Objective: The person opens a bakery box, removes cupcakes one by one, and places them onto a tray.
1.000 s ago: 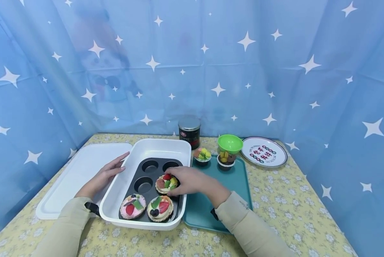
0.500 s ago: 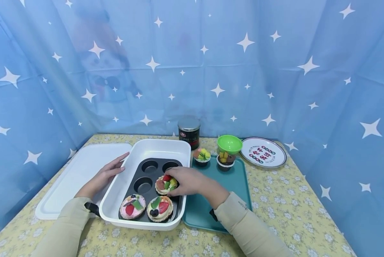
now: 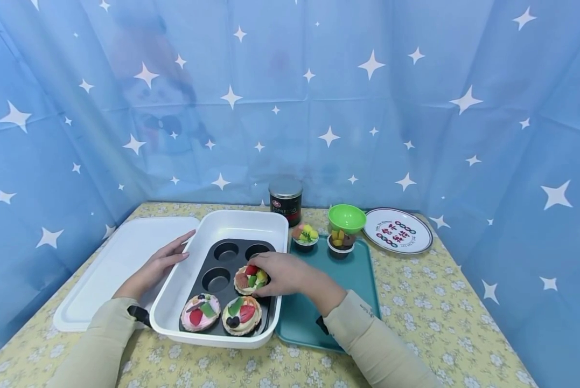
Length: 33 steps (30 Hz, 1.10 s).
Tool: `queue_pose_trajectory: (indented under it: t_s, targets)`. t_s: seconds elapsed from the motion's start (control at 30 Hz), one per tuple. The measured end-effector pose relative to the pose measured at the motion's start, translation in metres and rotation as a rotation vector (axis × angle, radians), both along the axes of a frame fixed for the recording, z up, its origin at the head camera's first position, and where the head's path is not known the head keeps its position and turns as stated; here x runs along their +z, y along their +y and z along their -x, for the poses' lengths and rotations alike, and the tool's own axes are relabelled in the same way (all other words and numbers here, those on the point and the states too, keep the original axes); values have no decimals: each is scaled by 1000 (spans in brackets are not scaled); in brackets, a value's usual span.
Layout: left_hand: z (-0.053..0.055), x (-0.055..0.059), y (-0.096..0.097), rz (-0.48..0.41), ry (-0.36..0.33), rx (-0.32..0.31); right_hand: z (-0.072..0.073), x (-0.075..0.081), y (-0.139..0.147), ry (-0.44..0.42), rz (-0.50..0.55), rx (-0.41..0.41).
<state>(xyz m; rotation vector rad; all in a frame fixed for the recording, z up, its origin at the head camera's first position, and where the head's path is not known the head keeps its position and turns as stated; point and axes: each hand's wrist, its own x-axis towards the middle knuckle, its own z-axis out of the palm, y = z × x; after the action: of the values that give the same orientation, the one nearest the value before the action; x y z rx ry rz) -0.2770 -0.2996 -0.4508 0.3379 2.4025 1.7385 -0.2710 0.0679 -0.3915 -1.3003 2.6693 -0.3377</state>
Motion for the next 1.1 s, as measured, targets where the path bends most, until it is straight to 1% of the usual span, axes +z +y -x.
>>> queue_pose_trajectory:
  t_s: [0.17,0.4,0.57,0.67,0.77,0.9,1.1]
  targets:
    - [-1,0,0,1,-8,12,1,-1,0,17,5,12]
    - [0,0,0,-5,18,-7,0,0,0,51,25,47]
    - [1,0,0,-13,18,-10,0,-1,2,112,55,106]
    - [1,0,0,-10,17,-9,1,-3,3,157,75,151]
    - [2,0,0,-2,13,-3,2,-4,4,193,97,178]
    - [2,-1,0,6,11,1,2,-4,6,218,130,193]
    - [2,-1,-1,6,15,0,1,-1,6,206,154,176]
